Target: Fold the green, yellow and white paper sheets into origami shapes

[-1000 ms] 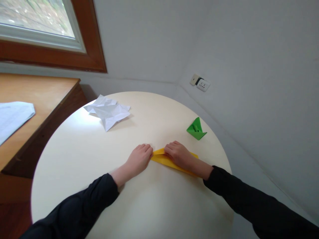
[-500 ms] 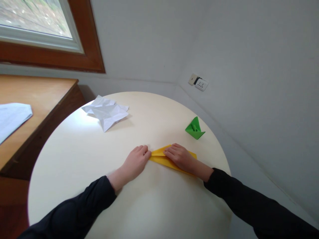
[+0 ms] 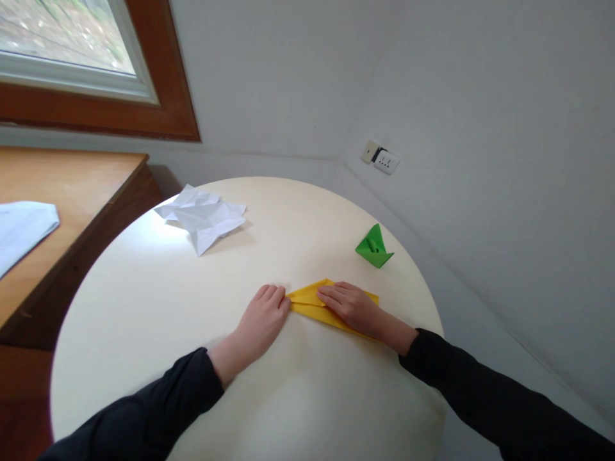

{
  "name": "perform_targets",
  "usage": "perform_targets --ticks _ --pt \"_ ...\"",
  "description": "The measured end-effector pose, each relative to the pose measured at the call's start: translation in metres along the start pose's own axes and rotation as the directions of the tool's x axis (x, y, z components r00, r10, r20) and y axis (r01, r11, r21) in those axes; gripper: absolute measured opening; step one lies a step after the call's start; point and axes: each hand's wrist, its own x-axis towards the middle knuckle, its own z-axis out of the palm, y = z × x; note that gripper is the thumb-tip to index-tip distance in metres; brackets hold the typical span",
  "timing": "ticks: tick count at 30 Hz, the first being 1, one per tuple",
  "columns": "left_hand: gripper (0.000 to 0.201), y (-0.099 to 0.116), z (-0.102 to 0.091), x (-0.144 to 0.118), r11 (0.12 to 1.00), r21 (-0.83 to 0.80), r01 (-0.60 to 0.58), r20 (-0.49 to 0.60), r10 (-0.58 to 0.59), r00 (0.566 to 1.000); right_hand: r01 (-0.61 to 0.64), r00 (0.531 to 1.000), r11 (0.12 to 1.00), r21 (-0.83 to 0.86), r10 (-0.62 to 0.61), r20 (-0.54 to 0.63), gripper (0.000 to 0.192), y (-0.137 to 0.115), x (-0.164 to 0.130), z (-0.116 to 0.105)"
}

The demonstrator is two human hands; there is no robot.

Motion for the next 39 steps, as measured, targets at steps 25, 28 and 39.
perform_targets --ticks 25,28,39 --pt "0.043 0.050 0.011 -0.004 0.994 0.109 0.008 -0.002 -0.007 1.000 0.126 0.987 0.985 -0.114 -0.113 0.110 0.037 0.014 -0.026 -0.013" --pt "0.043 0.050 0.011 -0.004 0.994 0.108 0.006 0.009 -0.007 1.000 0.117 0.985 0.985 -0.131 -0.097 0.146 0.039 0.018 -0.039 -0.014" --pt "0.045 0.049 0.012 -0.005 0.996 0.092 -0.001 -0.008 0.002 1.000 0.037 0.980 0.990 -0.135 -0.010 0.200 0.048 0.035 -0.083 -0.030"
